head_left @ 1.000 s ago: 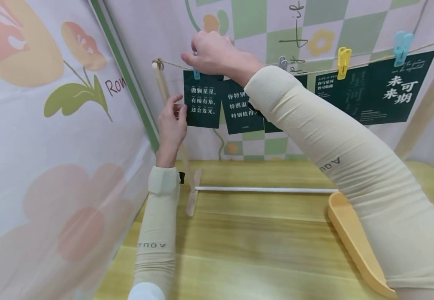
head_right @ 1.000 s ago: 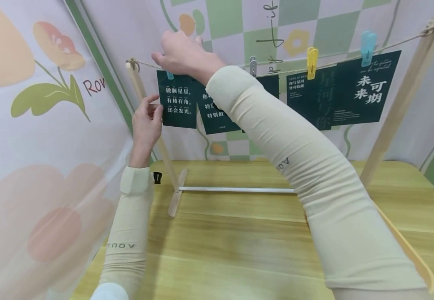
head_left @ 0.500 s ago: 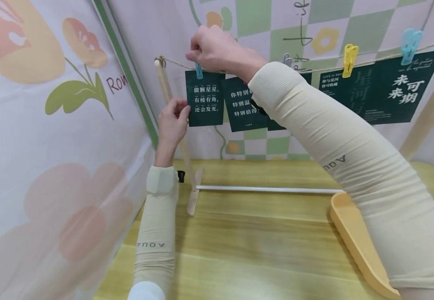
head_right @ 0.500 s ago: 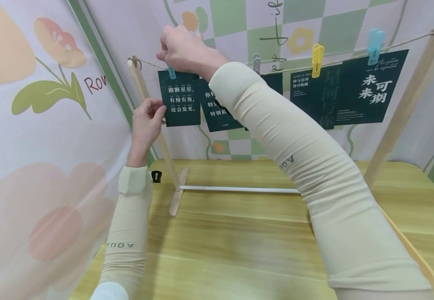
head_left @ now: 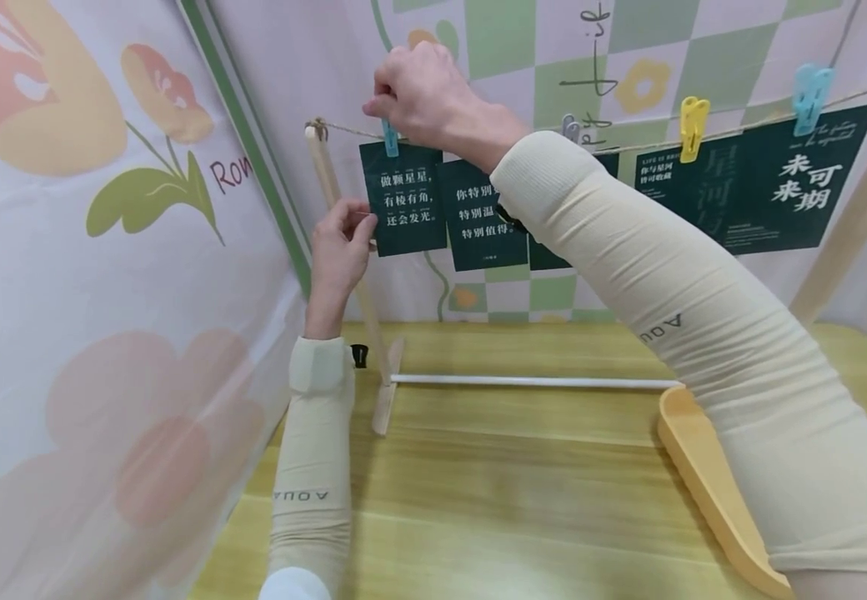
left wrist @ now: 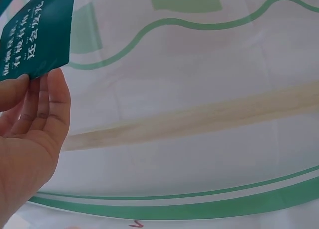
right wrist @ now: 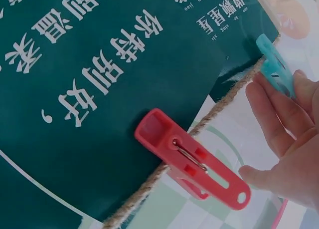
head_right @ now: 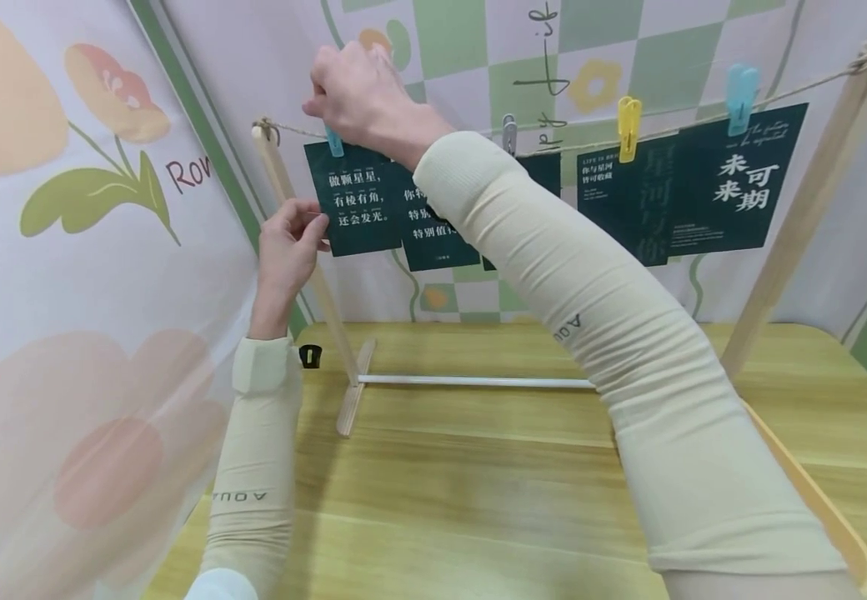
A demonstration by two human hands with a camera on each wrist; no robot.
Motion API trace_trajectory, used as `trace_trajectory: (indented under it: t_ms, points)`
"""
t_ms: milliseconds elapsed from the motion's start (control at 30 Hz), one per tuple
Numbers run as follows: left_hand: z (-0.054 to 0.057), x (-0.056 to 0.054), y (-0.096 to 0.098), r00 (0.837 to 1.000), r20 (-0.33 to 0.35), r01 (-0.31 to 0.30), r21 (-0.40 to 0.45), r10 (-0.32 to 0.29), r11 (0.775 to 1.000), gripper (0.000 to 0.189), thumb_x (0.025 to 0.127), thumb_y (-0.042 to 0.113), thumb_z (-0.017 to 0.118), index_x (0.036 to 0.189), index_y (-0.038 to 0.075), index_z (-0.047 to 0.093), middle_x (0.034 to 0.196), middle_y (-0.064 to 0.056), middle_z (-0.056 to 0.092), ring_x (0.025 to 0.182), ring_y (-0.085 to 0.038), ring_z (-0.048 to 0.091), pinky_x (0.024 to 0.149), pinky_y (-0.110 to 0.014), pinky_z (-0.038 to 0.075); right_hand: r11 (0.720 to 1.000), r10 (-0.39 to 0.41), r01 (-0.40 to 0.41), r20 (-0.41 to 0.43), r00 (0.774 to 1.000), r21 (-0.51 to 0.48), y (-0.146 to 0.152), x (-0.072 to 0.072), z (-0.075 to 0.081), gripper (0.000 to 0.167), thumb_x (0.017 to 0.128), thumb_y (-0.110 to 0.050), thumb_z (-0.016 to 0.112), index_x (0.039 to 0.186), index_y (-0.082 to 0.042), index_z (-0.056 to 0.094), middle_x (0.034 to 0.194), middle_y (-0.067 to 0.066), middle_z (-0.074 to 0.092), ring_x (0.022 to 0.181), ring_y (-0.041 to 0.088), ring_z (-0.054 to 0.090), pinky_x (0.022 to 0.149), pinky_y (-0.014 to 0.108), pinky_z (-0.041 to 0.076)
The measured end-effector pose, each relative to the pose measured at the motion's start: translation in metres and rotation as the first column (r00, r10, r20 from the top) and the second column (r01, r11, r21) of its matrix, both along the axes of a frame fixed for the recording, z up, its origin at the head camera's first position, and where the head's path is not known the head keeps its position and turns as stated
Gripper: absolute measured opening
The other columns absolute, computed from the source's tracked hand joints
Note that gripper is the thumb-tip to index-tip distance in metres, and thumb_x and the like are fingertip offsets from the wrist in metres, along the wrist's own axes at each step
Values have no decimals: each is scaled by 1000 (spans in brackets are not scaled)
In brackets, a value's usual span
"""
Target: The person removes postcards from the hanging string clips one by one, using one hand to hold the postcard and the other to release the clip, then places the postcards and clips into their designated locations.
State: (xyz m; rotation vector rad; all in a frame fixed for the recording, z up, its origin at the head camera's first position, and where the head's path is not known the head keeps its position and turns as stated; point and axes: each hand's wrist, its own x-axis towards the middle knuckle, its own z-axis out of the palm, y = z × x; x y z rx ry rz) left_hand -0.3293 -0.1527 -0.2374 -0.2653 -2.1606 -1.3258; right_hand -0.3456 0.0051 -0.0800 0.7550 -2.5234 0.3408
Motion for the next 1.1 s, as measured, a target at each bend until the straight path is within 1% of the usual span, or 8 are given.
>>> trace_trajectory:
  t_ms: [100,233,367,600,667,767,833,1100]
  points:
    - [1,0,-1,1000,4,8,0,-8,1000,17,99,13,58,114,7,63,102,-13,67,82,-23,63,70,-26,57,1000,-17,17,-9,1000,-19,-1,0,1,38,102,-41,47,114,-15,72,107,0,71,73,7,50,67,20,40]
    - [-1,0,-5,1000,-2,20,-1,-20,1000,17,100,13,56,114,6,62,102,-14,67,86,-29,65,75,-34,59,999,-30,29,-29,999,-40,-3,0,2,37,102,-41,48,110,-14,73,100,-2,64,84,10,47,78,22,40]
    - [-6,2,-10,1000,12,25,-11,-25,1000,17,100,13,55,113,5,63,101,-14,67,84,-26,66,75,-35,60,997,-26,21,-67,997,-74,-5,0,1,37,101,-40,50,105,-12,73,94,-4,59,90,12,48,88,24,39]
    - [-8,7,-18,999,35,30,-10,-29,1000,18,100,15,56,113,5,63,100,-15,67,82,-22,67,72,-29,60,985,-25,14,-64,998,-171,-1,5,2,39,102,-42,45,111,-14,70,103,2,70,85,9,54,78,19,42]
    - [-8,9,-20,999,43,27,-12,-27,1000,19,100,16,57,114,5,64,101,-15,67,82,-21,67,72,-29,60,982,-22,9,-67,998,-189,1,7,2,39,102,-43,45,113,-14,69,100,1,68,85,10,55,92,18,42]
    - [-7,15,-23,998,55,30,-7,-30,1000,19,99,16,58,114,6,63,100,-15,67,81,-19,66,72,-29,60,982,-22,2,-104,994,-190,4,11,3,41,102,-43,44,114,-14,69,95,0,65,88,11,58,118,20,24]
    - [-8,19,-26,998,55,38,-4,-38,999,19,99,16,58,114,5,63,99,-15,67,80,-19,66,72,-28,60,982,-21,-4,-133,991,-187,6,14,4,41,101,-44,44,114,-13,68,91,-1,63,90,11,59,124,25,7]
    - [-13,32,-39,994,79,73,-15,-71,997,20,99,16,58,111,1,62,97,-18,66,78,-19,67,70,-24,60,980,40,-75,-186,982,-185,26,26,1,43,99,-45,51,116,-9,67,78,-1,51,82,11,50,125,27,4]
